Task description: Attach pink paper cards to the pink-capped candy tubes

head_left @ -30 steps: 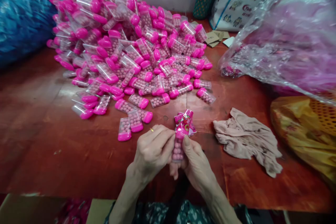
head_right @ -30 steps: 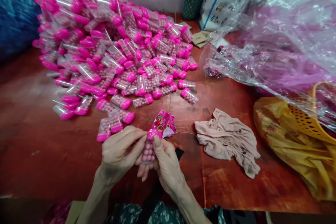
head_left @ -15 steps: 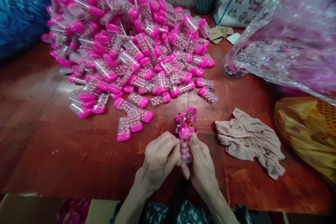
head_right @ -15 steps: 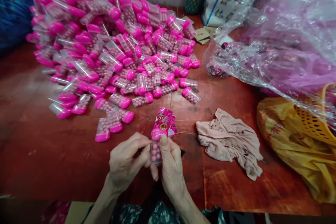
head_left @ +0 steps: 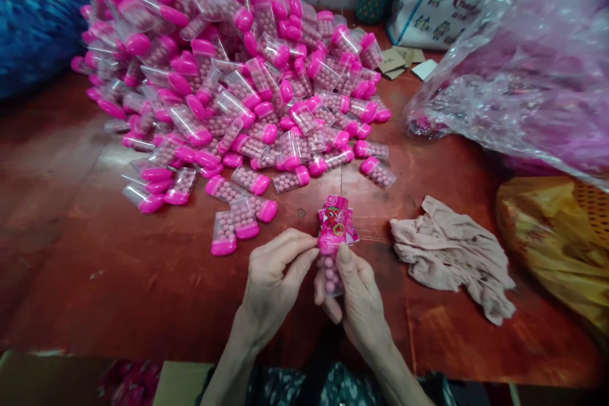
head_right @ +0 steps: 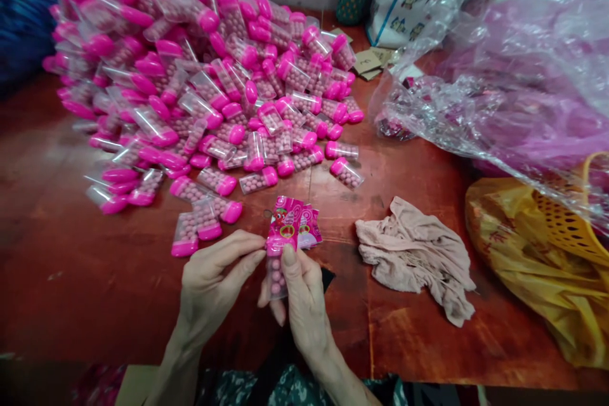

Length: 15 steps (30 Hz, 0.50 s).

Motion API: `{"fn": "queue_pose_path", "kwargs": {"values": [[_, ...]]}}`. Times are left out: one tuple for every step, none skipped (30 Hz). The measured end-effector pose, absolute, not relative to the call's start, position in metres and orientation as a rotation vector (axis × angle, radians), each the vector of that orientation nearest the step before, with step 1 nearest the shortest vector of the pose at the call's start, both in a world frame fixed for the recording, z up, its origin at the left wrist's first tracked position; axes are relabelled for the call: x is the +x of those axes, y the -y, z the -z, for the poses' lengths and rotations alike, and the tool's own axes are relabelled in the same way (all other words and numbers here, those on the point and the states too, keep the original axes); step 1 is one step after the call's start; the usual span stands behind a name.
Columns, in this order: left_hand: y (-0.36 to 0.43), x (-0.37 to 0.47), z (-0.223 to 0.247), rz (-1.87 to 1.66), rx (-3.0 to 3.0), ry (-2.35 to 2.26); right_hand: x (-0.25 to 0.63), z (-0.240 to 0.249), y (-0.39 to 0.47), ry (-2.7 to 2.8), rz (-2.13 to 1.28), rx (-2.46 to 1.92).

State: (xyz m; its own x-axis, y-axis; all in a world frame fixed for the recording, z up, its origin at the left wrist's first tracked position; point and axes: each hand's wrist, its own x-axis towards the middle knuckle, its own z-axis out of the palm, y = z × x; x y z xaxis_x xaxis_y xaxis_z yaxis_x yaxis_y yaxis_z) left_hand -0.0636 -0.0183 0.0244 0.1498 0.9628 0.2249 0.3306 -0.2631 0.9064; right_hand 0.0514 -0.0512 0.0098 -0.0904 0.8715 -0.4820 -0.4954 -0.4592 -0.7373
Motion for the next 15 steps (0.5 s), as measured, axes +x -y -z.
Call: {"fn": "queue_pose_path", "kwargs": {"values": [[0.0185, -0.0638, -0.0236, -1.122, 1.724, -1.253, 0.0513, -0.0097, 0.0508, 0.486, -1.734, -1.159], [0.0184, -0.064, -0.023, -1.126, 1.739, -1.252, 0.0512, -0.0098, 0.0503, 0.489, -1.733, -1.164], [0.0182, -0.0642, -0.0227, -1.127, 1.751, -1.251, 0.051, -0.01, 0.0499, 0.495, -1.729, -1.168], [0.0179, -0.0645, -0.0226, -1.125, 1.759, -1.249, 0.0508, -0.0102, 0.0494, 0.505, -1.724, -1.173], [0.0174, -0.0647, -0.0227, -1.119, 1.761, -1.248, 0.0508, -0.0104, 0.049, 0.516, -1.717, -1.179], [0.0167, -0.065, -0.023, -1.11, 1.757, -1.248, 0.0508, -0.0106, 0.0486, 0.531, -1.712, -1.185], [0.0161, -0.0653, -0.0233, -1.098, 1.748, -1.25, 0.051, -0.0106, 0.0484, 0.547, -1.709, -1.192], [0.0154, -0.0657, -0.0235, -1.084, 1.737, -1.251, 0.0512, -0.0105, 0.0482, 0.56, -1.712, -1.198], [0.0148, -0.0661, -0.0236, -1.064, 1.727, -1.251, 0.0515, -0.0102, 0.0481, 0.57, -1.716, -1.203], [0.0142, -0.0664, -0.0236, -1.046, 1.72, -1.248, 0.0518, -0.01, 0.0481, 0.574, -1.721, -1.207], [0.0138, -0.0667, -0.0235, -1.031, 1.713, -1.243, 0.0521, -0.0096, 0.0481, 0.575, -1.724, -1.21], [0.0136, -0.0668, -0.0233, -1.019, 1.708, -1.24, 0.0523, -0.0093, 0.0482, 0.576, -1.729, -1.213], [0.0136, -0.0668, -0.0229, -1.009, 1.703, -1.241, 0.0523, -0.0091, 0.0483, 0.577, -1.731, -1.215], [0.0138, -0.0666, -0.0225, -1.002, 1.698, -1.246, 0.0523, -0.0088, 0.0484, 0.582, -1.731, -1.215], [0.0142, -0.0661, -0.022, -1.0, 1.691, -1.255, 0.0521, -0.0087, 0.0484, 0.587, -1.729, -1.215]]}}
